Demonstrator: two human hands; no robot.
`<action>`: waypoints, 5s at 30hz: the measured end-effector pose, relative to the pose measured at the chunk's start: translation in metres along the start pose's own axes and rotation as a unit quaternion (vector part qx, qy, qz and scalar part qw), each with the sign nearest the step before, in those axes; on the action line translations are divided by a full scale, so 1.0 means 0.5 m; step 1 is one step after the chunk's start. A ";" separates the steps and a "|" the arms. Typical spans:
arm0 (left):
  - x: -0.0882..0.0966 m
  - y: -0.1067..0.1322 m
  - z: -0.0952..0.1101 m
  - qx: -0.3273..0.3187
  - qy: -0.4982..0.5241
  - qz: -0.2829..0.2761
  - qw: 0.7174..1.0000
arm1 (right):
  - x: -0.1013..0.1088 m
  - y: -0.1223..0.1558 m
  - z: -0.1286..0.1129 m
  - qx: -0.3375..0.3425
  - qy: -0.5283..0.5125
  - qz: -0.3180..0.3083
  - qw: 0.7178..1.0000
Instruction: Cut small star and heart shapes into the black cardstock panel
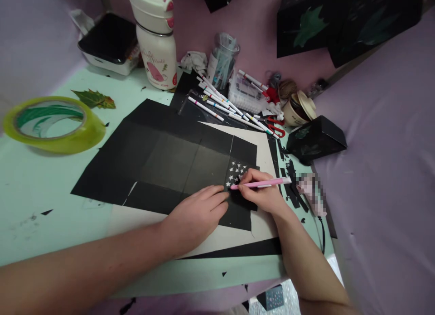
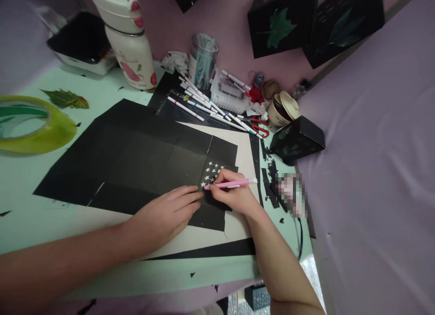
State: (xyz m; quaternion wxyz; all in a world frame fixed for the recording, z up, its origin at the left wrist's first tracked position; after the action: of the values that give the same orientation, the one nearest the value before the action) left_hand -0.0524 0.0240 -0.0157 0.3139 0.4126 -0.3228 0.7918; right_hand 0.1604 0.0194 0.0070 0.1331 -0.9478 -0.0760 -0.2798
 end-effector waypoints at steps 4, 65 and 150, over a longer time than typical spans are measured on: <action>0.001 -0.001 0.000 -0.001 0.002 0.001 1.000 | -0.006 0.011 -0.009 -0.011 0.014 0.019 1.000; 0.002 0.000 0.000 0.003 0.009 -0.001 1.000 | 0.007 0.033 -0.011 -0.052 -0.025 0.043 0.997; 0.004 0.000 0.000 0.004 0.002 -0.018 1.000 | 0.001 0.038 -0.010 -0.098 -0.100 0.023 0.990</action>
State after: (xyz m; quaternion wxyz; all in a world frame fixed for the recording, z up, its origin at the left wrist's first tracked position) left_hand -0.0531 0.0244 -0.0139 0.3267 0.4180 -0.3115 0.7884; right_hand 0.1623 -0.0004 0.0075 0.0378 -0.9808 -0.0396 -0.1870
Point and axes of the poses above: each hand's wrist, its own y-axis away from the middle knuckle, its own x-axis out of the back of the hand, z = x × y, the point moved 1 cm from there along -y, towards the middle knuckle, and after that the axes turned 13 degrees about x, right-handed, at the moved point
